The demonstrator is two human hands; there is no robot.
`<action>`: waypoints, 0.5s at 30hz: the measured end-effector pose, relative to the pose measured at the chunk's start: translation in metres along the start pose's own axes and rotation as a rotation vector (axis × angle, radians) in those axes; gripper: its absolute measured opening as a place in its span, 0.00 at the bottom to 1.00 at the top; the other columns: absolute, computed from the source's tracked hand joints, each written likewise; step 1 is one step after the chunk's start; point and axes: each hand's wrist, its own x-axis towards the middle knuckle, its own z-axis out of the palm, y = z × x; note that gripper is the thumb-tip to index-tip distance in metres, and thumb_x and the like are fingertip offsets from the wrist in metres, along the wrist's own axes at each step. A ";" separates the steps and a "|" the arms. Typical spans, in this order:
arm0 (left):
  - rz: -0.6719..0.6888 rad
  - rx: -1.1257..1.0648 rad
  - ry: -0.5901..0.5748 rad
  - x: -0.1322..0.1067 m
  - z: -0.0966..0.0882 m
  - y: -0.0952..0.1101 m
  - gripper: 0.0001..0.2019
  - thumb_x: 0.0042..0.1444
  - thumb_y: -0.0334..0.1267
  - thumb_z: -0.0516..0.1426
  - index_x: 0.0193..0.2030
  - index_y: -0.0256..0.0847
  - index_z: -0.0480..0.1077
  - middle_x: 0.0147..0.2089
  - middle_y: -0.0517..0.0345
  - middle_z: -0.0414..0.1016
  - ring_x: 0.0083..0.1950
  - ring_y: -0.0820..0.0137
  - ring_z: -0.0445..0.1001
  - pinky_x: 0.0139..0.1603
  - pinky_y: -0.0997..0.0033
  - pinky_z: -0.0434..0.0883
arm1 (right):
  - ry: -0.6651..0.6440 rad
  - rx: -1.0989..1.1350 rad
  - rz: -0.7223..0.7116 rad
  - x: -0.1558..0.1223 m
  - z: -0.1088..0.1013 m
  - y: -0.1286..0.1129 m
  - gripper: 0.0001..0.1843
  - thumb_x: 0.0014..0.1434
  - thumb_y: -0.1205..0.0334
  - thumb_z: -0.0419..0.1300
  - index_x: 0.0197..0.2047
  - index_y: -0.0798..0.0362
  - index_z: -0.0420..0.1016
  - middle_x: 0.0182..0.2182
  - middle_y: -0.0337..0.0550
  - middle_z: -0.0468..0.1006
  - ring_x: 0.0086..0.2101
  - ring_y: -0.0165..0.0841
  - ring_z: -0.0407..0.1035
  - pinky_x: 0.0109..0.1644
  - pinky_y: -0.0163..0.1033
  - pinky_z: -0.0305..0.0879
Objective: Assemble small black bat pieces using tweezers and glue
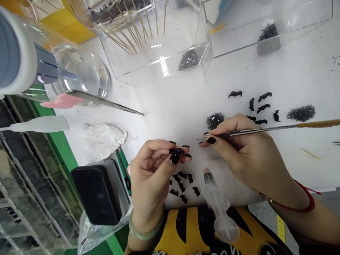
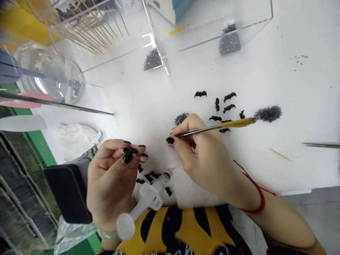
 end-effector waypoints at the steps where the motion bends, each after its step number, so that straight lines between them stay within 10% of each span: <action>1: -0.002 0.001 0.001 0.000 0.000 0.000 0.05 0.61 0.31 0.70 0.41 0.46 0.84 0.38 0.64 0.90 0.36 0.75 0.87 0.44 0.82 0.83 | -0.002 0.006 0.000 0.000 0.000 0.000 0.04 0.66 0.60 0.63 0.39 0.46 0.72 0.31 0.41 0.85 0.30 0.38 0.82 0.26 0.41 0.73; 15: -0.013 0.075 0.065 0.001 0.002 -0.002 0.05 0.59 0.30 0.70 0.38 0.45 0.83 0.37 0.58 0.90 0.35 0.68 0.88 0.40 0.77 0.85 | 0.080 0.311 -0.140 0.003 -0.002 0.000 0.07 0.64 0.70 0.67 0.38 0.47 0.76 0.31 0.36 0.83 0.32 0.29 0.82 0.28 0.29 0.76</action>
